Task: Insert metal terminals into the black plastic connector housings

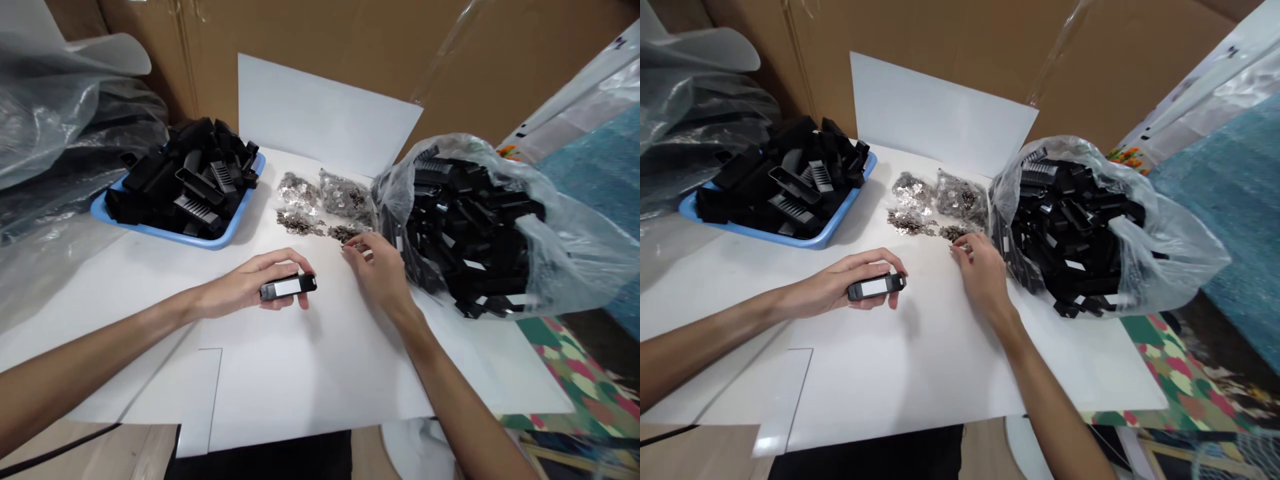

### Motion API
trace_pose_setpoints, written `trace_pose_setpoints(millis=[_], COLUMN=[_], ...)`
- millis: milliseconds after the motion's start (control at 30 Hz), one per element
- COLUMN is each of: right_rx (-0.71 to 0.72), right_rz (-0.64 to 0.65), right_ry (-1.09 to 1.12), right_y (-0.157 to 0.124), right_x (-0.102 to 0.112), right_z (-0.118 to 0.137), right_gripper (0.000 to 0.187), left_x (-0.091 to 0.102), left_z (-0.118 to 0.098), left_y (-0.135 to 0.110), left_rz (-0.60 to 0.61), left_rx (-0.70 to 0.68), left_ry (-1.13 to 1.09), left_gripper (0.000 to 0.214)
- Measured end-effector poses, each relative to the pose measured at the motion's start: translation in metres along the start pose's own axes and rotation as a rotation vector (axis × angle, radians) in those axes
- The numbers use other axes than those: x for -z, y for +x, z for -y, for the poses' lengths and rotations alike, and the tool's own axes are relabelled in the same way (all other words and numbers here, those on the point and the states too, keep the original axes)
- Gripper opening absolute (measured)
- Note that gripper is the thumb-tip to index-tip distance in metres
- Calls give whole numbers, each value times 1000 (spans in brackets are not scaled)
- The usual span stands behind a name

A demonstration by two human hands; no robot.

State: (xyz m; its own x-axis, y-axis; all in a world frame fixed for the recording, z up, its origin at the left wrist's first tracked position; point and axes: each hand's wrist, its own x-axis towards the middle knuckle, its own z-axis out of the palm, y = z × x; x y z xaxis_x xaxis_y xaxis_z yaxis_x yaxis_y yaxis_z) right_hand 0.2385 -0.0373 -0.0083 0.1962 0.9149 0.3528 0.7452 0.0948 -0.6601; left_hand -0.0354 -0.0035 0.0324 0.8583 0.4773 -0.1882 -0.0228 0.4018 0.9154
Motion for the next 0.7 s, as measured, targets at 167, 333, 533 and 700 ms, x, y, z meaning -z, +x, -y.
trace_pose_setpoints(millis=[167, 333, 533, 700], right_rx=[-59, -71, -82, -74], right_rz=[265, 396, 323, 361], right_ry=[585, 758, 724, 635], right_y=[-13, -26, -26, -24], right_x=[12, 3, 0, 10], right_z=[39, 62, 52, 45], right_gripper=[27, 27, 33, 19], left_x=[3, 10, 19, 21], left_z=[0, -1, 2, 11], left_y=[2, 6, 8, 5], left_rz=[-1, -112, -265, -384], left_rx=[-38, -90, -199, -436], left_ry=[4, 158, 546, 986], left_gripper=[25, 27, 35, 30])
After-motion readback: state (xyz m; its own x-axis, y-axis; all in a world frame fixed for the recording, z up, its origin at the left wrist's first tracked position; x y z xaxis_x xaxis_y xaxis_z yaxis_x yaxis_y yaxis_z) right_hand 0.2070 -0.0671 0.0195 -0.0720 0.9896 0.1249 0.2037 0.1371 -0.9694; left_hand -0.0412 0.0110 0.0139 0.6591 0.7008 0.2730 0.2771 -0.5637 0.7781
